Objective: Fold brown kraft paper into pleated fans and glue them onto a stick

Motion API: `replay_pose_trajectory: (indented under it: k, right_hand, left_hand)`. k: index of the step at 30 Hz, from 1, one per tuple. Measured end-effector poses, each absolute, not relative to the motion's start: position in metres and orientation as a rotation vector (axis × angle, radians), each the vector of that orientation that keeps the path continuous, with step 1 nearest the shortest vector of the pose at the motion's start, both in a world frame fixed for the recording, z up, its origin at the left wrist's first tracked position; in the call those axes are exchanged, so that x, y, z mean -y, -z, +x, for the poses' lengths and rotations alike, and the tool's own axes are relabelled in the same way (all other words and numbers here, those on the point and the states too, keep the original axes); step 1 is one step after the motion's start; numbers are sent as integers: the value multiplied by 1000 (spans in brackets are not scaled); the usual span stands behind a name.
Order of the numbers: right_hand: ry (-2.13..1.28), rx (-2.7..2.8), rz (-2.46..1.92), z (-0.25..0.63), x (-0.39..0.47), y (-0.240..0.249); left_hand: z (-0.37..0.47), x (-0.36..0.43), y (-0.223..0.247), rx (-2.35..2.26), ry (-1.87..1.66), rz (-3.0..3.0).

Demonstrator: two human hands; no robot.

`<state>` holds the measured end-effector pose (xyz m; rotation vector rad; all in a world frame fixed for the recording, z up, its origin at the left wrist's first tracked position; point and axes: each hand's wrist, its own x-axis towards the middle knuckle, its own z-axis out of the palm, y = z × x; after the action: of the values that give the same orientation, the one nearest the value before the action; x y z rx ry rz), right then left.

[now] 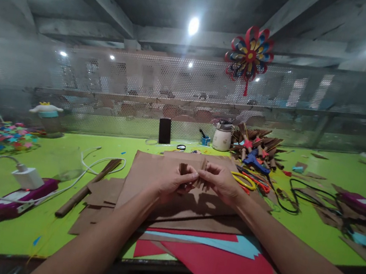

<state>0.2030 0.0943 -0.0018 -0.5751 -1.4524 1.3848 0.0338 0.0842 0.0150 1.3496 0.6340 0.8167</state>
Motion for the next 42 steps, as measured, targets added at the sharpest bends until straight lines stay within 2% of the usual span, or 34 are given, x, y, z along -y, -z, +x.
replay_pose_trajectory:
  k: [5, 12, 20, 27, 34, 42]
  right_hand:
    - [-1278, 1515, -632, 201, -92, 0]
    - [-1165, 1531, -734, 199, -91, -2]
    - [-1026, 1502, -824, 201, -101, 6]
    - [-1009, 1566, -816, 202, -102, 6]
    - [-1213, 1661, -748, 214, -102, -1]
    - [-1151, 1766, -780, 212, -103, 4]
  left_hand:
    - [38, -82, -14, -692, -817, 1422]
    - [45, -86, -14, -918, -987, 1863]
    - [42, -77, -26, -828, -827, 2010]
    - [46, -84, -14, -810, -834, 1825]
    - [38, -83, -22, -876, -884, 1722]
    - [40, -92, -9, -854, -849, 1786]
